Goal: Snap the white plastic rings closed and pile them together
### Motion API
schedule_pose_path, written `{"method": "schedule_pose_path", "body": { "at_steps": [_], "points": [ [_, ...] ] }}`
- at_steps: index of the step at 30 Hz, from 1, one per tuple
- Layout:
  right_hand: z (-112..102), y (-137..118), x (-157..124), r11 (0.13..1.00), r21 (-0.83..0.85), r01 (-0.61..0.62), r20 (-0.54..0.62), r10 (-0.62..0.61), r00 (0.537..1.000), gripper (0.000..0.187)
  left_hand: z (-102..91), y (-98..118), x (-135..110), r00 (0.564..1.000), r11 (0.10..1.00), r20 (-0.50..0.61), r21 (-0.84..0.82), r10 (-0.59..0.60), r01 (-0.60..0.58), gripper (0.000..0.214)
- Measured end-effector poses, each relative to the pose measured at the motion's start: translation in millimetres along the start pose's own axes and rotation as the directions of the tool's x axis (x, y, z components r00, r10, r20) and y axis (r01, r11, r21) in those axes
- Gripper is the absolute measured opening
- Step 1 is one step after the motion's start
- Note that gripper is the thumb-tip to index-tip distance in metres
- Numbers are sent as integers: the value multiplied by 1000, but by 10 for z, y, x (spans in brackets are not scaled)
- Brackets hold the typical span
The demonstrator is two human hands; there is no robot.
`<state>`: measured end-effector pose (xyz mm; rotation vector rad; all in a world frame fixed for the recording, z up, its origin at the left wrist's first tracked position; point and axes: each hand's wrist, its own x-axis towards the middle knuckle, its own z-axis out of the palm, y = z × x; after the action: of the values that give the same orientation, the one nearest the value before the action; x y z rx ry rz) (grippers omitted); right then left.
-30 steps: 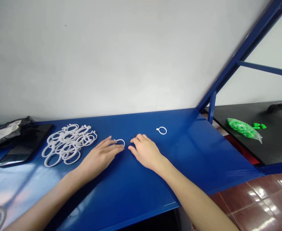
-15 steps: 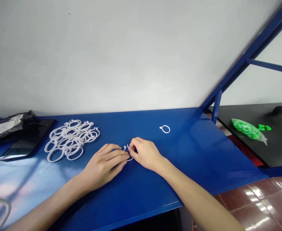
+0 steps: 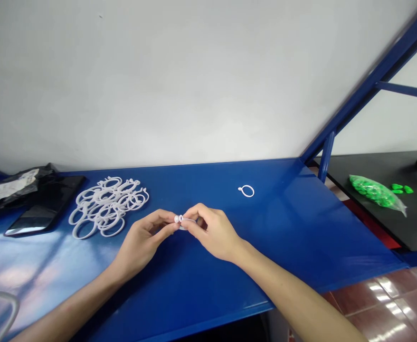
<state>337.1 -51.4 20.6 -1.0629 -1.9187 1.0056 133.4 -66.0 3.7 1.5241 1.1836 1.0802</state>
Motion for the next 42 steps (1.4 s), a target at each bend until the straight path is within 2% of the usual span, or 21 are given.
{"method": "schedule_pose_path", "body": {
  "at_steps": [4, 11, 18, 21, 26, 34, 36, 39, 40, 42],
  "points": [
    [16, -25, 2, 993, 98, -67, -9, 68, 998, 13, -7, 27, 0, 999, 996, -51, -93, -10, 5, 17],
    [21, -31, -12, 995, 87, -48, 1, 48, 999, 18, 40, 96, -7, 1000, 982, -28, -189, 11, -16, 16],
    [27, -9, -30, 993, -106, 52, 46, -47, 998, 16, -1, 13, -30, 999, 999, -16, -22, 32, -32, 15],
    [21, 3, -37, 964, -225, 142, 68, -130, 989, 16, -28, 7, -33, 990, 986, -22, 93, 139, -136, 9],
    [17, 31, -55, 880, -375, 293, 144, -257, 956, 22, -43, 33, -37, 931, 909, -6, 215, 366, -356, 6],
    [1, 74, -39, 771, -495, 401, 267, -305, 914, 30, -30, -59, -43, 864, 809, 122, 306, 489, -502, 11],
    [10, 88, -28, 779, -496, 383, 260, -288, 922, 27, -63, -83, -10, 838, 755, 182, 367, 514, -543, 12],
    [-4, 97, 0, 810, -489, 323, 225, -241, 944, 18, -193, -73, 81, 763, 540, 300, 562, 573, -626, 19],
    [-27, 101, 16, 811, -505, 295, 205, -219, 954, 15, -262, -60, 118, 759, 452, 315, 651, 570, -610, 21],
    [-110, 117, 60, 794, -571, 207, 138, -155, 978, 12, -430, -31, 188, 813, 308, 259, 832, 521, -462, 23]
  ]
}}
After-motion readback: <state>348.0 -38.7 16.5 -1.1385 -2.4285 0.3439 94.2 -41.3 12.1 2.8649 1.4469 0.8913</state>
